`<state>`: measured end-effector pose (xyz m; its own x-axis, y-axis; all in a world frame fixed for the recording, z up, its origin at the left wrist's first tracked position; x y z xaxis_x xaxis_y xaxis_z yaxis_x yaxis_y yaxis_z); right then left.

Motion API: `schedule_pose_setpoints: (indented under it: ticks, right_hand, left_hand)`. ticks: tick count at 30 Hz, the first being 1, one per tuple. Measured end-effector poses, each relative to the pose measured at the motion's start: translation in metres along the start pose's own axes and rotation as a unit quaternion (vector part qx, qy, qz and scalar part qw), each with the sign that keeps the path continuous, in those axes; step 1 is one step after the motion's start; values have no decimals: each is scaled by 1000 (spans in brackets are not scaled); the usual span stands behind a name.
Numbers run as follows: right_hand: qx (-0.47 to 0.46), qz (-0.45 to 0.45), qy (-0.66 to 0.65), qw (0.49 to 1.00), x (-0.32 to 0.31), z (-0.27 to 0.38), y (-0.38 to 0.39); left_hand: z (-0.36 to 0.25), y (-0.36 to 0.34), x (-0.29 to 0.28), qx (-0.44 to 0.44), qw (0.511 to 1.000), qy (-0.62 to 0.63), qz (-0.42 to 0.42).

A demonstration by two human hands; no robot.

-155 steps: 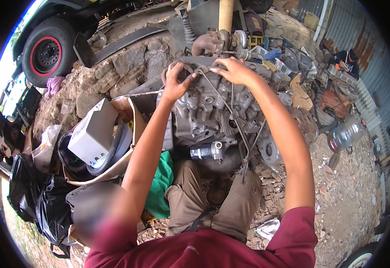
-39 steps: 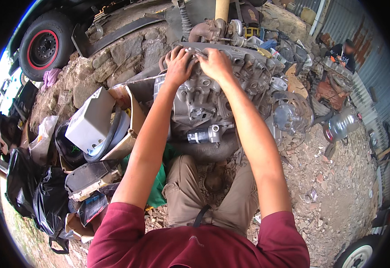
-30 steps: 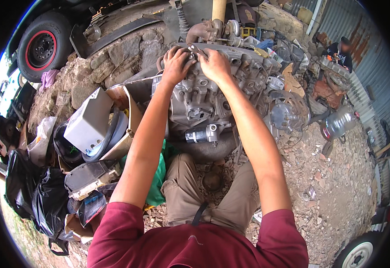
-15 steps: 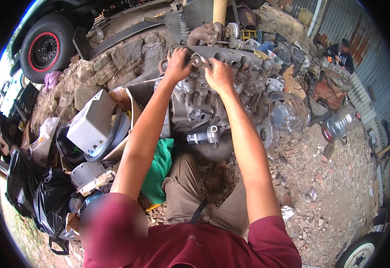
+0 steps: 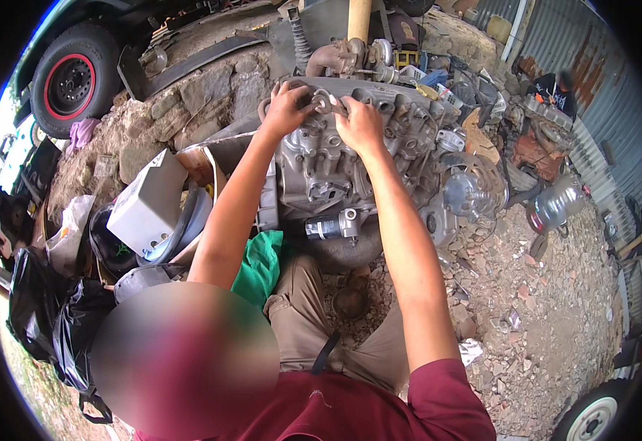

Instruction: The person works on a car engine block placed on the ground, using a wrench to loosen and remove bolts from the cylinder head. They then use a hammer and a metal rod to tap out a component, followed by cleaning the rod with a rag.

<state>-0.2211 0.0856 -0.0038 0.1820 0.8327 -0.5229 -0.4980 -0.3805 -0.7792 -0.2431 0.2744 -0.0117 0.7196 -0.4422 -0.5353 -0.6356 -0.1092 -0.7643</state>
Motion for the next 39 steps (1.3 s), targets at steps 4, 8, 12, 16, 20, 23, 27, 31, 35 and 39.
schedule_pose_setpoints:
  ticks: [4, 8, 12, 16, 20, 23, 27, 31, 35, 39]
  right_hand:
    - [10, 10, -1, 1000, -1, 4, 3]
    - [4, -8, -6, 1000, -2, 2, 4]
    - [10, 0, 0, 1000, -3, 1, 2]
    - [29, 9, -5, 1000, -3, 7, 3]
    - [23, 18, 3, 1000, -2, 3, 2]
    - [1, -4, 4, 1000, -2, -1, 2]
    - [17, 11, 4, 1000, -1, 2, 4]
    - [12, 15, 7, 1000, 0, 4, 7]
    - [-84, -63, -26, 994, -10, 8, 8]
    - [-39, -133, -14, 990, -45, 11, 19]
  left_hand:
    - [-7, 1, -2, 21, 1000, -23, 2]
    - [-25, -11, -11, 71, 997, -14, 5]
    - [-22, -13, -12, 59, 998, 21, 11]
    - [-18, -8, -9, 37, 997, 56, 47]
    - [-17, -4, -5, 34, 995, 58, 69]
    - [-21, -1, -7, 73, 996, 7, 50]
    - [-15, 4, -8, 149, 985, -77, 45]
    - [-11, 6, -4, 135, 988, -75, 30]
    - [-12, 6, -3, 98, 994, -45, 25]
    - [-21, 17, -8, 70, 997, -14, 4]
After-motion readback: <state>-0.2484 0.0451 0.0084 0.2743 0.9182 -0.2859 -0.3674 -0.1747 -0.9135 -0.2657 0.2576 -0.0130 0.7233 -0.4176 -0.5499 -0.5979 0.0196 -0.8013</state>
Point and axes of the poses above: each hand's wrist, its own y-axis away from the middle knuckle, its own x-axis out of the palm, z = x × y, the point moved 6 cm from there along -y, towards the middle knuckle, and after that the axes turned 8 degrees about -x, right-handed, at the moved point
